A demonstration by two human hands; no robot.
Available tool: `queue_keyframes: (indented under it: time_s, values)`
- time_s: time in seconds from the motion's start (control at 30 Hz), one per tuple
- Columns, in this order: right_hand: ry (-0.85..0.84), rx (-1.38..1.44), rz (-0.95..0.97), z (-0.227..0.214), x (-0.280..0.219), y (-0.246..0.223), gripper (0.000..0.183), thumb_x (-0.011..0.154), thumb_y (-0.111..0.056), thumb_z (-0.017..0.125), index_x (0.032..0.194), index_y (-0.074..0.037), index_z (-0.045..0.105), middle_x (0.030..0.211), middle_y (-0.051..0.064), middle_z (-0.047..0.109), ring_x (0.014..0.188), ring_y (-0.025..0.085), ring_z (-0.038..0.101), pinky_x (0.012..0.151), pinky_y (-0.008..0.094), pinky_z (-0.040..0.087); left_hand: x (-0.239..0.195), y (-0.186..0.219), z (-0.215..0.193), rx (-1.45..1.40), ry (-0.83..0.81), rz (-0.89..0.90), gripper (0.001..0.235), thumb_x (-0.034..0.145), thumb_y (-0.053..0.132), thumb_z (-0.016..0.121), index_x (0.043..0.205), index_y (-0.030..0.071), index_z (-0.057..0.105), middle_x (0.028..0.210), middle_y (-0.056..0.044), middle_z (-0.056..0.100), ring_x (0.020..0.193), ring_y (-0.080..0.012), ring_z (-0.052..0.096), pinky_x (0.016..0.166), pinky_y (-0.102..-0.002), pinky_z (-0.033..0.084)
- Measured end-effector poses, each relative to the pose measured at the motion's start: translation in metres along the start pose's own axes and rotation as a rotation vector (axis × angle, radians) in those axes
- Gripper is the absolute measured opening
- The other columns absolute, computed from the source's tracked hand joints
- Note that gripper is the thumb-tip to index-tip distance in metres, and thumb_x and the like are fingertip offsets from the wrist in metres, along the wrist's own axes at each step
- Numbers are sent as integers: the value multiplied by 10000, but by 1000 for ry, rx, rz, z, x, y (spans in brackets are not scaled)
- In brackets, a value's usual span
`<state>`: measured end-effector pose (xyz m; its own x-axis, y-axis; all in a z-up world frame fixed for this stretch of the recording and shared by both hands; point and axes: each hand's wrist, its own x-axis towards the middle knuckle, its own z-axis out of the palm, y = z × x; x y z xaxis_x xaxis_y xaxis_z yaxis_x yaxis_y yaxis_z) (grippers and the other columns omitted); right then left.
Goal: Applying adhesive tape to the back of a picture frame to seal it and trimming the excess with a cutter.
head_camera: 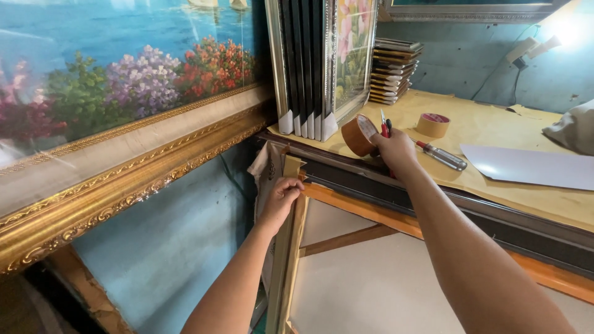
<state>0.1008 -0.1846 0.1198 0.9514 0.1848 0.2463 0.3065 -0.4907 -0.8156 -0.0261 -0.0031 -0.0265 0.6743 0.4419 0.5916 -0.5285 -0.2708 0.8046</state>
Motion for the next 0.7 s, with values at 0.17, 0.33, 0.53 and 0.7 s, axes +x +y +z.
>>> queue_keyframes:
  time_s: [0.17, 0.33, 0.53, 0.7]
  values:
    - [-7, -6, -31, -2, 0, 0, 285, 619, -352, 603, 810, -144, 638, 687, 49, 634, 802, 236, 626, 788, 344, 460, 4, 24, -4, 112, 3, -162, 103, 727, 202, 527, 661, 134, 567, 756, -12, 433, 733, -116, 396, 704, -255, 342]
    - [-15, -35, -36, -5, -9, -6, 310, 636, -369, 592, 832, -133, 639, 720, 60, 640, 860, 249, 612, 809, 353, 450, 16, -2, -1, 218, 54, -219, 342, 679, 386, 712, 546, 127, 533, 615, -11, 448, 612, -105, 436, 580, -228, 351]
    - [-5, -50, -36, -2, 10, 8, 309, 635, -371, 595, 824, -131, 639, 740, 77, 630, 871, 269, 605, 819, 361, 444, 14, 3, -7, 166, 85, -217, 325, 597, 318, 803, 534, 112, 559, 508, 16, 497, 541, -59, 445, 472, -178, 314]
    - [6, -27, -61, -3, 4, 6, 293, 633, -366, 609, 805, -130, 636, 701, 76, 621, 833, 267, 612, 796, 361, 455, 17, -13, -17, 122, 27, -172, 269, 582, 205, 815, 594, 88, 572, 537, 11, 536, 527, -51, 463, 462, -162, 329]
